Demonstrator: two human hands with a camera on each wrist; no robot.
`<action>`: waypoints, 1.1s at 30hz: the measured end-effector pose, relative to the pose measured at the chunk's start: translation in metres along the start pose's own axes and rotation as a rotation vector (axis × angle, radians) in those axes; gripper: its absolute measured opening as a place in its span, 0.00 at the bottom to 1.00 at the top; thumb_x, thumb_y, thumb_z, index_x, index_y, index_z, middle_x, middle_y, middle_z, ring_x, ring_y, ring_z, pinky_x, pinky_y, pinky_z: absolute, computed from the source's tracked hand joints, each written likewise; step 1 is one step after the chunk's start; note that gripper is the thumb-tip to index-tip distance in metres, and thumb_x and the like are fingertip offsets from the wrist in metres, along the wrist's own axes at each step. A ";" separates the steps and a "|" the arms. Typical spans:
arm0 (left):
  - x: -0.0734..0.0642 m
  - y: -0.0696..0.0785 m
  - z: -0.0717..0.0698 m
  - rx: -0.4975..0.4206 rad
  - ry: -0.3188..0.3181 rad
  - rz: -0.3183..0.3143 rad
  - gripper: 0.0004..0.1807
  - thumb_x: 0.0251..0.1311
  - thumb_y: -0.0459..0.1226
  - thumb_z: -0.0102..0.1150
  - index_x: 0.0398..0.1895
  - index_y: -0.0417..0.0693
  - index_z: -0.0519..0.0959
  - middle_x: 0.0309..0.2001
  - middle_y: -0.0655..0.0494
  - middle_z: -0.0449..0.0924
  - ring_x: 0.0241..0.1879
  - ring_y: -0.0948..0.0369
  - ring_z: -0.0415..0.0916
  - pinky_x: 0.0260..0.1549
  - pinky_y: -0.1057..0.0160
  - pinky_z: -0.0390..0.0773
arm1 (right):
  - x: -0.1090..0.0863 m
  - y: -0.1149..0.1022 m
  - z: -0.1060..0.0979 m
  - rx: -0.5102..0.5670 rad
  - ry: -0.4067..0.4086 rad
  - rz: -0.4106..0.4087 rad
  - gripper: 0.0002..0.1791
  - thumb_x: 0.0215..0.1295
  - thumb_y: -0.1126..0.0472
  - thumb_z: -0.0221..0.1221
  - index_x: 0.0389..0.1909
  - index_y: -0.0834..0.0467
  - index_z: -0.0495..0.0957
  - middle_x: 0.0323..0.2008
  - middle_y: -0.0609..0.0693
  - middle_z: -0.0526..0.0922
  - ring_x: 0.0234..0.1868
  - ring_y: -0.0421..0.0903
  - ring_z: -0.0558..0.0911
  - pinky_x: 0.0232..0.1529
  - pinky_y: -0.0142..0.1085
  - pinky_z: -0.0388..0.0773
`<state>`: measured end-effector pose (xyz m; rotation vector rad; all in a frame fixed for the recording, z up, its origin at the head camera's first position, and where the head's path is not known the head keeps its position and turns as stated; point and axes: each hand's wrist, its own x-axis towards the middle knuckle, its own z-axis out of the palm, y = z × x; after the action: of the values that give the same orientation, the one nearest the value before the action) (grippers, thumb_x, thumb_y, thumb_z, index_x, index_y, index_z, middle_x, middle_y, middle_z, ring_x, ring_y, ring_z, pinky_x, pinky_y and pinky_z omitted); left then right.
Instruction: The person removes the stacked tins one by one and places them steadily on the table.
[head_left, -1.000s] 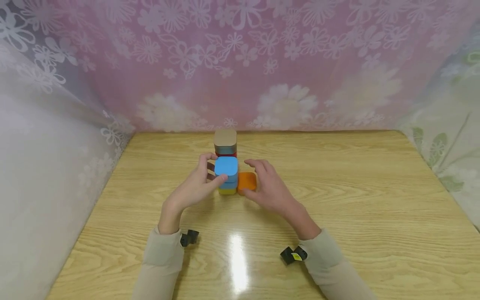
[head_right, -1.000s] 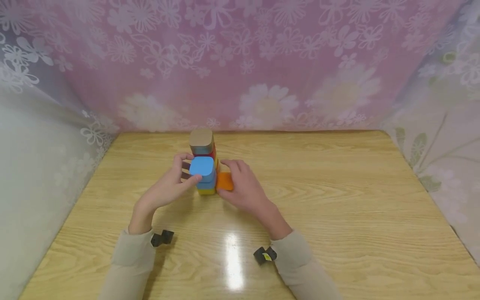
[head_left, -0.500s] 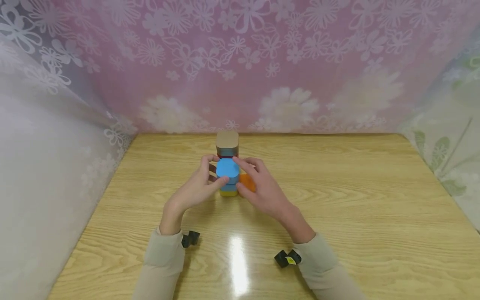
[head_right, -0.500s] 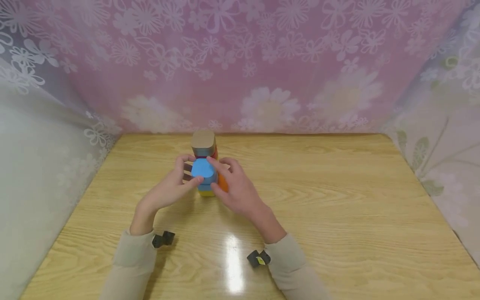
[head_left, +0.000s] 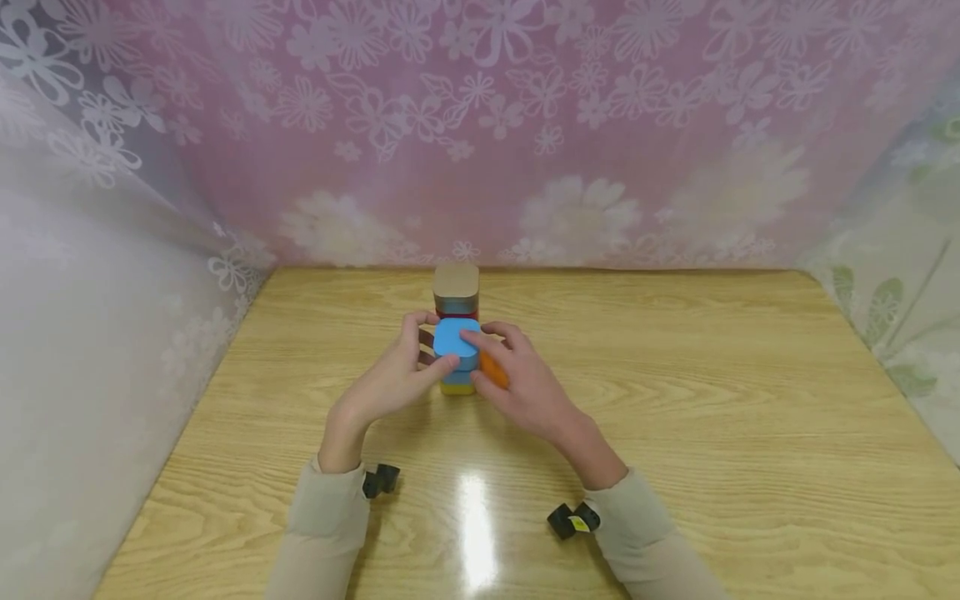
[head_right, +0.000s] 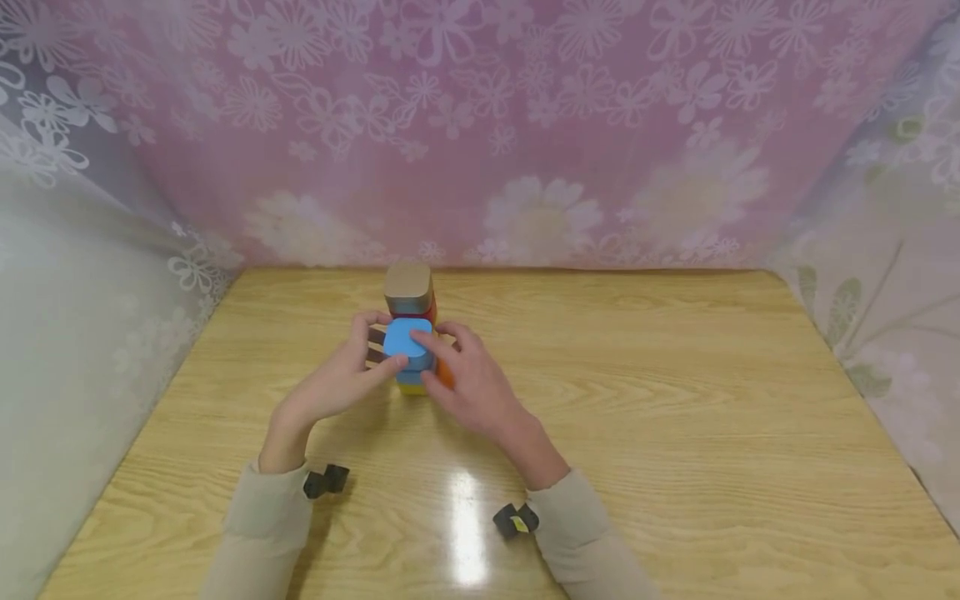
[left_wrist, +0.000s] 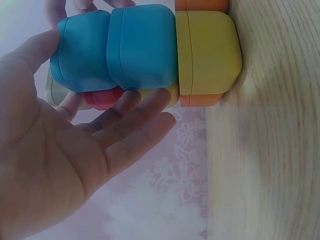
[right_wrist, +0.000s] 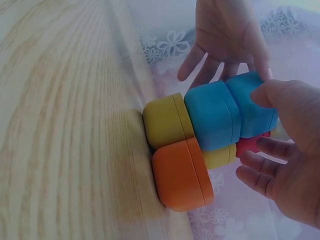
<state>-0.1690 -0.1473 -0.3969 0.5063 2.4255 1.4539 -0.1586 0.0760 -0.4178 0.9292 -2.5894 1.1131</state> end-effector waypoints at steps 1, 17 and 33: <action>0.000 0.000 0.000 -0.001 -0.003 0.000 0.35 0.71 0.46 0.56 0.70 0.49 0.47 0.59 0.41 0.65 0.54 0.47 0.75 0.51 0.50 0.79 | 0.000 0.000 0.000 0.005 -0.002 0.003 0.28 0.68 0.59 0.62 0.68 0.51 0.71 0.66 0.62 0.65 0.58 0.57 0.74 0.55 0.49 0.78; 0.001 -0.007 -0.003 0.130 -0.011 0.014 0.37 0.66 0.43 0.63 0.71 0.39 0.57 0.62 0.47 0.68 0.55 0.51 0.74 0.53 0.52 0.79 | 0.001 -0.003 0.001 0.059 -0.010 0.043 0.27 0.69 0.60 0.62 0.68 0.51 0.70 0.65 0.59 0.67 0.63 0.58 0.72 0.60 0.52 0.76; 0.006 -0.009 -0.001 0.187 -0.010 0.037 0.32 0.66 0.37 0.63 0.67 0.35 0.61 0.58 0.45 0.72 0.55 0.51 0.74 0.56 0.51 0.77 | 0.001 -0.001 0.006 0.105 0.004 0.046 0.28 0.70 0.59 0.62 0.69 0.53 0.67 0.65 0.62 0.66 0.60 0.59 0.75 0.57 0.52 0.77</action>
<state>-0.1761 -0.1496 -0.4048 0.5993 2.5707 1.2411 -0.1579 0.0704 -0.4212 0.8912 -2.5835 1.2724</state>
